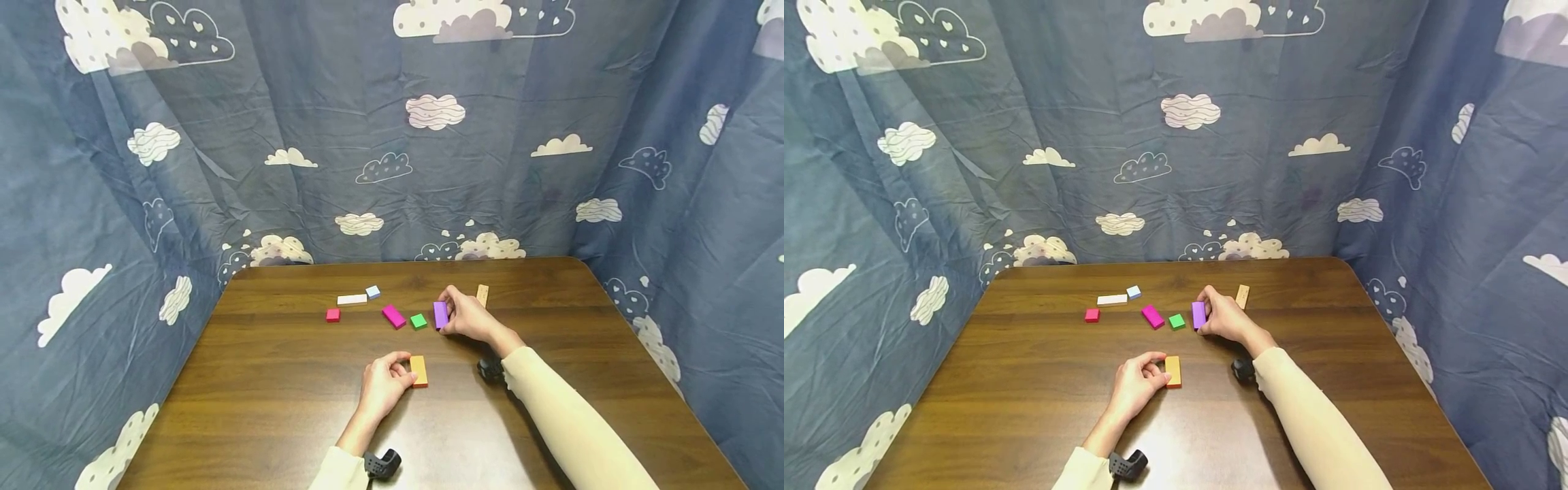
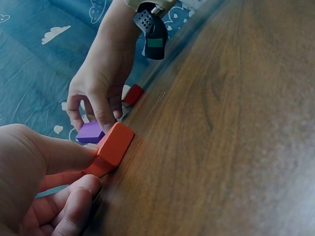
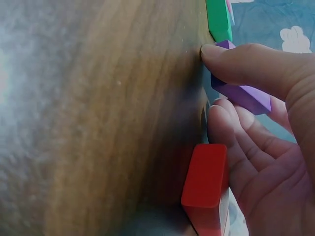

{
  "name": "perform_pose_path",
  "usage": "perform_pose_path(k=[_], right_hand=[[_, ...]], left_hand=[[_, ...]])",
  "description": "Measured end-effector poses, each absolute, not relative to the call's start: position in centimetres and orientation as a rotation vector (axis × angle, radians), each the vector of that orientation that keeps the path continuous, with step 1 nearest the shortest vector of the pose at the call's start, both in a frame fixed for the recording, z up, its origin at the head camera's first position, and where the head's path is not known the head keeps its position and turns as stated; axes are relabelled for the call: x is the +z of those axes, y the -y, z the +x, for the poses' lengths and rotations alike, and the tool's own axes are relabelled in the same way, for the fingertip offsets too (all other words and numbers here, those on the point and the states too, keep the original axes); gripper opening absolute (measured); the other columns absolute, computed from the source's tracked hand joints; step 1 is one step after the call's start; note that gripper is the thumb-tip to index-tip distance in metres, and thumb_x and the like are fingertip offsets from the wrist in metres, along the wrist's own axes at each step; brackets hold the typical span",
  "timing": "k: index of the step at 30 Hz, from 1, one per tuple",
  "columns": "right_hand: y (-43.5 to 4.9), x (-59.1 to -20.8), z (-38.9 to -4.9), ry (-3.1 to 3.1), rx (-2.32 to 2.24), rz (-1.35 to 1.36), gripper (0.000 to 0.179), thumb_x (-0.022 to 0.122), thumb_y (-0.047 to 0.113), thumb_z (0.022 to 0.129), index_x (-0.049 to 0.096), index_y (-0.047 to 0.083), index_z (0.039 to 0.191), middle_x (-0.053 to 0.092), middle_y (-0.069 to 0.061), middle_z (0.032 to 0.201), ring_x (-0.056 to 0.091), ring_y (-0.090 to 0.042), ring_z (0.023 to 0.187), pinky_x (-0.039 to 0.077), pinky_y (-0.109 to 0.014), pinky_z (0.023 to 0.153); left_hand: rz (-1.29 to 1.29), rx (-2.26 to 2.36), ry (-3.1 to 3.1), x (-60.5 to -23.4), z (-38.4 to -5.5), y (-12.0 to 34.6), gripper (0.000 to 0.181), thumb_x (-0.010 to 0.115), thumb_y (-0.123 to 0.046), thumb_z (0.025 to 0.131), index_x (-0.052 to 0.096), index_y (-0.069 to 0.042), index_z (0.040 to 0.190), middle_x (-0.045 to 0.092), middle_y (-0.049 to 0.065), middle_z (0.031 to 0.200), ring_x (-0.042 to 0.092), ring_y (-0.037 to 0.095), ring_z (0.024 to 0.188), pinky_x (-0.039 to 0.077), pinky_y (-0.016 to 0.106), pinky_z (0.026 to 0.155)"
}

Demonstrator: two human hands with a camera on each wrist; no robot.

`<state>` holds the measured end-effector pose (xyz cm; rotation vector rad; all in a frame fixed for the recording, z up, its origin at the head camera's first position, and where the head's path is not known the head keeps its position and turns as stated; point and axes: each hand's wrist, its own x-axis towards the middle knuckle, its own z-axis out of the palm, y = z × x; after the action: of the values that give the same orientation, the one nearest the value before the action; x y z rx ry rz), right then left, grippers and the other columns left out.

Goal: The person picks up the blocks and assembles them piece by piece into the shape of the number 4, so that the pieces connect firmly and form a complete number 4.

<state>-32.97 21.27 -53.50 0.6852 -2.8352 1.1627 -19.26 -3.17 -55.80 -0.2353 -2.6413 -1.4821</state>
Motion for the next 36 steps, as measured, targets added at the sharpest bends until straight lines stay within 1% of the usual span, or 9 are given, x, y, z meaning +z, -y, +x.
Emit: perform_pose_path(k=[5,9,16,23,30,36], right_hand=[[-21.2,-53.5,-32.6,2.824,1.203,0.659,0.067,0.094,0.003,0.061,0.054,0.007,0.115,0.067,-0.008,0.084,0.064,-0.015,0.07,0.053,-0.03,0.064],[-21.3,-53.3,-32.3,2.794,1.24,0.644,0.068,0.094,0.003,0.062,0.053,0.006,0.116,0.067,-0.01,0.086,0.065,-0.02,0.072,0.053,-0.031,0.064],[-21.4,-53.0,-31.4,2.747,1.377,0.577,0.067,0.094,0.002,0.063,0.054,0.005,0.117,0.066,-0.011,0.086,0.065,-0.027,0.073,0.052,-0.029,0.06],[-20.9,-52.8,-30.2,2.713,1.515,0.563,0.065,0.093,0.004,0.066,0.054,0.005,0.118,0.067,-0.013,0.087,0.064,-0.026,0.069,0.051,-0.029,0.054],[-20.3,-53.1,-29.0,2.736,1.568,0.518,0.064,0.093,0.007,0.067,0.055,0.009,0.118,0.068,-0.01,0.086,0.066,-0.024,0.069,0.051,-0.029,0.054],[-19.6,-53.5,-28.1,2.731,1.664,0.498,0.064,0.093,0.008,0.068,0.054,0.008,0.12,0.067,-0.013,0.087,0.065,-0.024,0.071,0.052,-0.03,0.054]], left_hand=[[-0.223,-1.498,2.636,-55.8,-19.2,3.2,0.035,0.085,-0.015,0.076,0.076,-0.014,0.11,0.06,-0.013,0.067,0.053,0.0,0.058,0.043,0.021,0.055],[-0.226,-1.49,2.635,-55.8,-19.3,3.1,0.035,0.085,-0.015,0.075,0.076,-0.014,0.11,0.06,-0.013,0.067,0.052,0.0,0.058,0.043,0.021,0.054],[-0.232,-1.484,2.65,-55.7,-19.3,3.1,0.036,0.085,-0.016,0.076,0.076,-0.014,0.11,0.06,-0.013,0.067,0.053,0.0,0.058,0.043,0.021,0.055],[-0.236,-1.494,2.643,-55.7,-19.3,3.1,0.036,0.085,-0.016,0.076,0.076,-0.013,0.111,0.06,-0.012,0.068,0.053,0.0,0.058,0.043,0.021,0.055],[-0.233,-1.503,2.634,-55.8,-19.3,3.1,0.036,0.085,-0.016,0.076,0.076,-0.012,0.11,0.06,-0.011,0.067,0.052,0.001,0.058,0.043,0.022,0.054],[-0.244,-1.476,2.637,-55.8,-19.3,3.2,0.035,0.085,-0.016,0.076,0.076,-0.013,0.11,0.06,-0.012,0.067,0.053,0.001,0.06,0.043,0.023,0.056]])
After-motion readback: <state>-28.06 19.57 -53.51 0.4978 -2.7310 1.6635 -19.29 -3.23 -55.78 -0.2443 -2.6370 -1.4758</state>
